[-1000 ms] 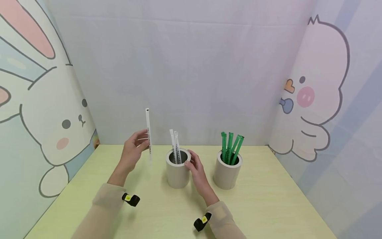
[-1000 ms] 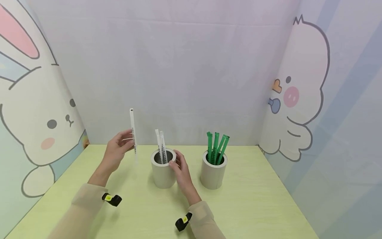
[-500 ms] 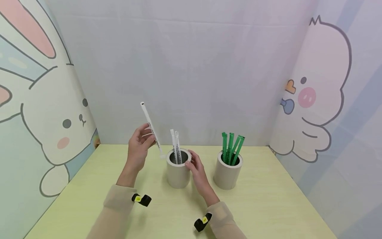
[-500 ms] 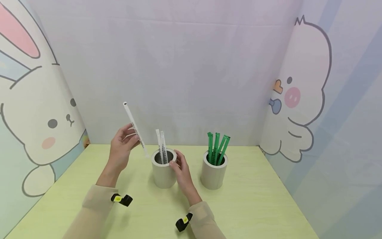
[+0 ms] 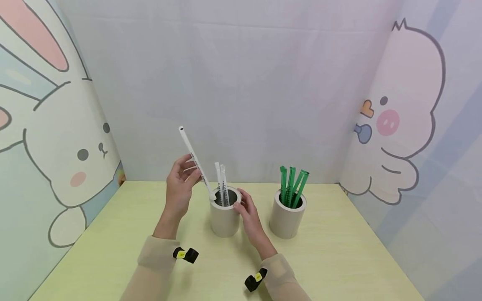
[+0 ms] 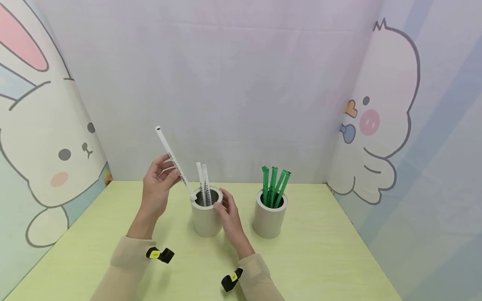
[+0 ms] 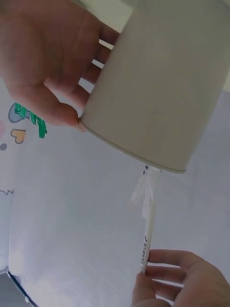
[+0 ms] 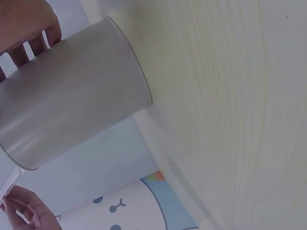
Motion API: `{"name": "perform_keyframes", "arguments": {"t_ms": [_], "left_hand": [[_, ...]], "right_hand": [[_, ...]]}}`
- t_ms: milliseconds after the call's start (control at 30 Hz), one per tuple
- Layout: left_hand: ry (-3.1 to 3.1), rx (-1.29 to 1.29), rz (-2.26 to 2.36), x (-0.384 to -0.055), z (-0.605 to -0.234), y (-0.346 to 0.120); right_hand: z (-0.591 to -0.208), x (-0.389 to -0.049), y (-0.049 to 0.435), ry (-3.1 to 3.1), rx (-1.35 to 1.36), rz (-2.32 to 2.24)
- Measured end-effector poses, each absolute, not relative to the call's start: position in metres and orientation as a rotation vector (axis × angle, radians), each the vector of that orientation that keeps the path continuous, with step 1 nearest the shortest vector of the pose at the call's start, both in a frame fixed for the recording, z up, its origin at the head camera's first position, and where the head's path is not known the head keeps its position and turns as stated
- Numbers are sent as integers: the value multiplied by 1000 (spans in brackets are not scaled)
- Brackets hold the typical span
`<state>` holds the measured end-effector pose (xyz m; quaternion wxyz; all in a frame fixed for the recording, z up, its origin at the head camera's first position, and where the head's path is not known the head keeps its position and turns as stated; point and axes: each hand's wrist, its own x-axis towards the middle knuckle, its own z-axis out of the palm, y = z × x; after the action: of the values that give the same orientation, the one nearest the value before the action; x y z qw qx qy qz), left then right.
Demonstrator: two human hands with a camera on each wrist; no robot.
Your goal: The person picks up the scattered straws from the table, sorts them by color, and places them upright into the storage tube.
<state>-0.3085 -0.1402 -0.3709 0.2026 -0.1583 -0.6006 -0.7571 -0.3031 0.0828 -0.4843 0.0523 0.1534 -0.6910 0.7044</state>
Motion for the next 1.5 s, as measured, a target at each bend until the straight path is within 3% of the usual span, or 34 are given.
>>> {"name": "perform_keyframes", "arguments": {"t_ms": [1167, 1500], "left_hand": [[-1916, -443, -1945, -320, -400, -120], [-1991, -403, -1826, -314, -392, -125]], "right_hand": [[-485, -302, 87, -2128, 435, 2133], [-482, -299, 91, -2105, 423, 2146]]}}
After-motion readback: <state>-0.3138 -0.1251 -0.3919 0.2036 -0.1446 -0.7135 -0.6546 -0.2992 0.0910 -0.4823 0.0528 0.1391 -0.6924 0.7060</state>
